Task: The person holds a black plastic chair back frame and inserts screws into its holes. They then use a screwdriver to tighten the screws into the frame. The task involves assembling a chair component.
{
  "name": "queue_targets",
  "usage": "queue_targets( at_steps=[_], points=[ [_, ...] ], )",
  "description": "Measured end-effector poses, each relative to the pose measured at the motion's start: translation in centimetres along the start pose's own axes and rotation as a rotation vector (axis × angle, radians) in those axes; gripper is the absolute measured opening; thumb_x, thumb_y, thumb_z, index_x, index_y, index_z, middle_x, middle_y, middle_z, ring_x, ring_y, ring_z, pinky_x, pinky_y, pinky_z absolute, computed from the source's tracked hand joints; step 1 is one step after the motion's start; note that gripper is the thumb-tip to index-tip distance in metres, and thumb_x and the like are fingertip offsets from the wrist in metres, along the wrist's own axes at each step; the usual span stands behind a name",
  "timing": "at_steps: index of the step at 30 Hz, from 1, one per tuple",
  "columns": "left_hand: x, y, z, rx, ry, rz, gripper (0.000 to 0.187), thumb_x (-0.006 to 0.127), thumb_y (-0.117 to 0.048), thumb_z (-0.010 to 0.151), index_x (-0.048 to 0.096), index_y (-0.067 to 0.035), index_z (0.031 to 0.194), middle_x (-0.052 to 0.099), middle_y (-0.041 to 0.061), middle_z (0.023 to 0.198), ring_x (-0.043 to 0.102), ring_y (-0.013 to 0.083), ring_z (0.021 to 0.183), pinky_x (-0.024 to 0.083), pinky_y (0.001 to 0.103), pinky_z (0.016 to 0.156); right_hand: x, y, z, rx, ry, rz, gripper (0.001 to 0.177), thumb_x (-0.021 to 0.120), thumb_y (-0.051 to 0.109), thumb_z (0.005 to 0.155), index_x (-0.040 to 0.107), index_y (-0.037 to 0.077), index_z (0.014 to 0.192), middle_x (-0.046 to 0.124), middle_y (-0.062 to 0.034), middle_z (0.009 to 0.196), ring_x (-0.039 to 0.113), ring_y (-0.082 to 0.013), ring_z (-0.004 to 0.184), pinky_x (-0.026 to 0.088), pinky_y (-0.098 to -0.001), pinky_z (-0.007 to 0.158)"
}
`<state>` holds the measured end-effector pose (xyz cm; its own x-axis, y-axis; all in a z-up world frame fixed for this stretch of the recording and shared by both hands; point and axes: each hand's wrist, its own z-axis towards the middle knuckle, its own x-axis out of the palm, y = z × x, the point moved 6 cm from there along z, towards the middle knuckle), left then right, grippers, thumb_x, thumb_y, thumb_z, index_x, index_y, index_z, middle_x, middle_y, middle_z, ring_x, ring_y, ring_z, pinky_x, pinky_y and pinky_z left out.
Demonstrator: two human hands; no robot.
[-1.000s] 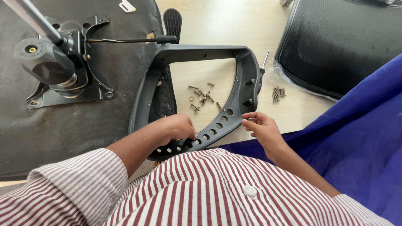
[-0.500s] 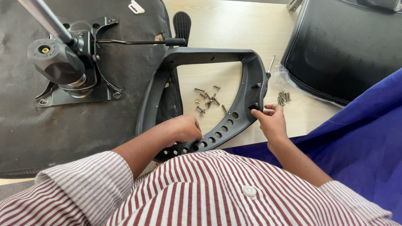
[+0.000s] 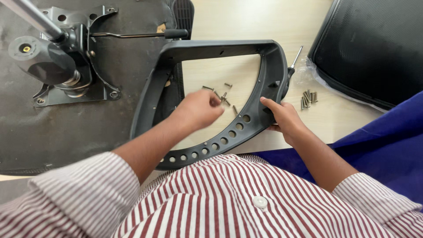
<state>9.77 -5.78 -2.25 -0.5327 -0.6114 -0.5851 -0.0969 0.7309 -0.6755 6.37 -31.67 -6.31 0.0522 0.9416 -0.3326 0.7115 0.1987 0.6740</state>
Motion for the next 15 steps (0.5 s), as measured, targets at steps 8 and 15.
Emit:
queue_targets(
  at_steps=[8,15],
  points=[
    [3.5,-4.0,12.9,-0.052,-0.106,-0.652,0.012,0.07,-0.011,0.083,0.072,-0.003,0.092,0.072,0.006,0.077,0.069,0.0141,0.065,0.055,0.031,0.059,-0.7,0.0,1.7,0.02,0.131,0.03,0.041,0.063,0.036,0.088,0.062,0.006,0.116,0.068,-0.0053,0.099,0.068,-0.0192,0.087,0.057,-0.0399,0.078],
    [6.6,-4.9,20.6,-0.259,-0.23,-0.498,0.012,0.068,-0.004,0.081,0.065,0.004,0.073,0.064,0.011,0.063,0.065,0.0186,0.057,0.047,0.038,0.051,-0.5,-0.5,2.2,-0.024,0.162,0.091,0.034,0.062,0.031,0.089,0.065,0.005,0.111,0.068,-0.0042,0.093,0.068,-0.0169,0.079,0.057,-0.0358,0.071]
  ],
)
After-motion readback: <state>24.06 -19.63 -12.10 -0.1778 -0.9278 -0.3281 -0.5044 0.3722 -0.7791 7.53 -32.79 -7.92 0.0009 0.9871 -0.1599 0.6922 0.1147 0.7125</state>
